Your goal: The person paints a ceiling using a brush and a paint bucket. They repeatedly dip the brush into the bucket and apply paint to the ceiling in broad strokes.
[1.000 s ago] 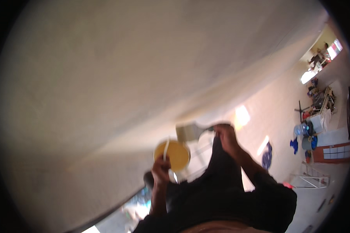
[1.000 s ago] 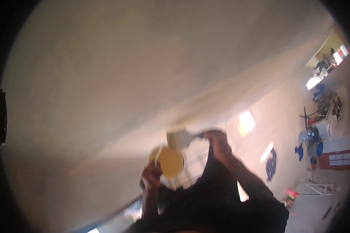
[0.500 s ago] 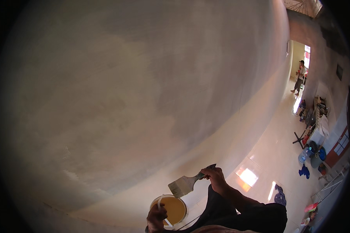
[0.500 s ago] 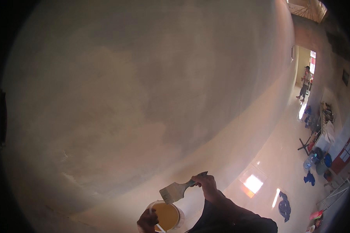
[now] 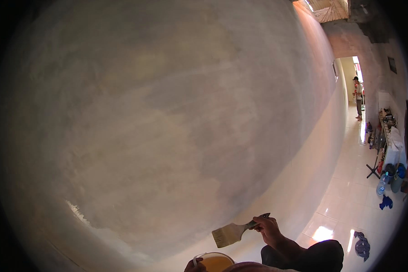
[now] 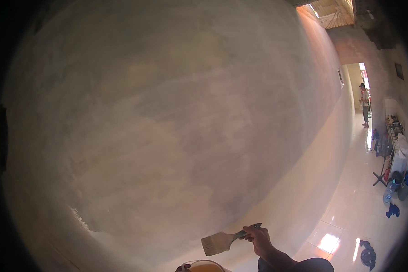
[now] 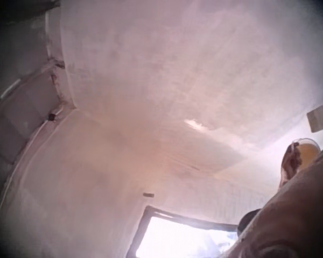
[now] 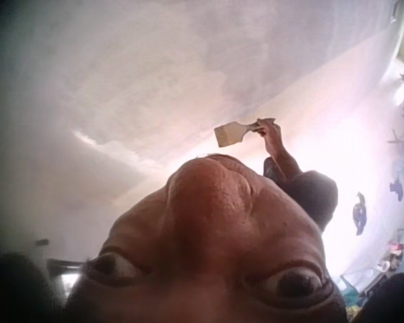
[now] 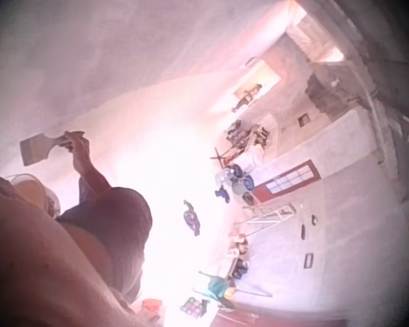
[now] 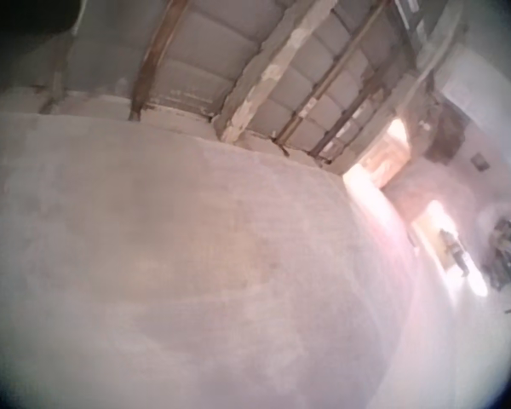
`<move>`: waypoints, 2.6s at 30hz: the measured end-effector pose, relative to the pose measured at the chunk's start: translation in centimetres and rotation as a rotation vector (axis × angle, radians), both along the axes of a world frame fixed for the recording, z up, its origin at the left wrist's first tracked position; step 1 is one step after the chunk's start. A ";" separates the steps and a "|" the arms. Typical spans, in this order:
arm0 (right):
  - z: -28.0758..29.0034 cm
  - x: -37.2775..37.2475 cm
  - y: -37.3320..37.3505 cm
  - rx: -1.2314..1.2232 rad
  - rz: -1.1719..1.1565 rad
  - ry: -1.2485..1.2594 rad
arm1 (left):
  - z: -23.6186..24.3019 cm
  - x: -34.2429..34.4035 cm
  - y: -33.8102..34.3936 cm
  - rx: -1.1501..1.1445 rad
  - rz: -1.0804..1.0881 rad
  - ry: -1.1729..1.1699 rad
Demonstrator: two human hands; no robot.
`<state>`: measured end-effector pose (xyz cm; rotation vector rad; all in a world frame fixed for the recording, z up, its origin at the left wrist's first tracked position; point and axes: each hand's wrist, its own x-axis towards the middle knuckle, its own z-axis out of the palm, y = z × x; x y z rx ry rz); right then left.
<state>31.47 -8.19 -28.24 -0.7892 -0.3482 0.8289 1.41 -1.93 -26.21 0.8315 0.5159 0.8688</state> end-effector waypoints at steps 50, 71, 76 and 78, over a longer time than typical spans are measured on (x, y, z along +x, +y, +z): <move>-5.9 -10.1 4.9 -0.149 0.569 -1.829 | -1.0 1.3 -1.2 -0.110 0.026 0.156; -6.3 -6.4 1.3 0.174 0.326 -1.823 | -3.4 2.6 -1.1 -0.294 -0.079 0.096; -4.7 -6.4 0.6 0.018 0.317 -1.641 | -2.9 3.6 -0.7 -0.267 0.034 0.159; -6.0 -6.7 0.5 0.022 0.381 -1.565 | -4.1 3.6 -0.5 -0.236 0.031 0.166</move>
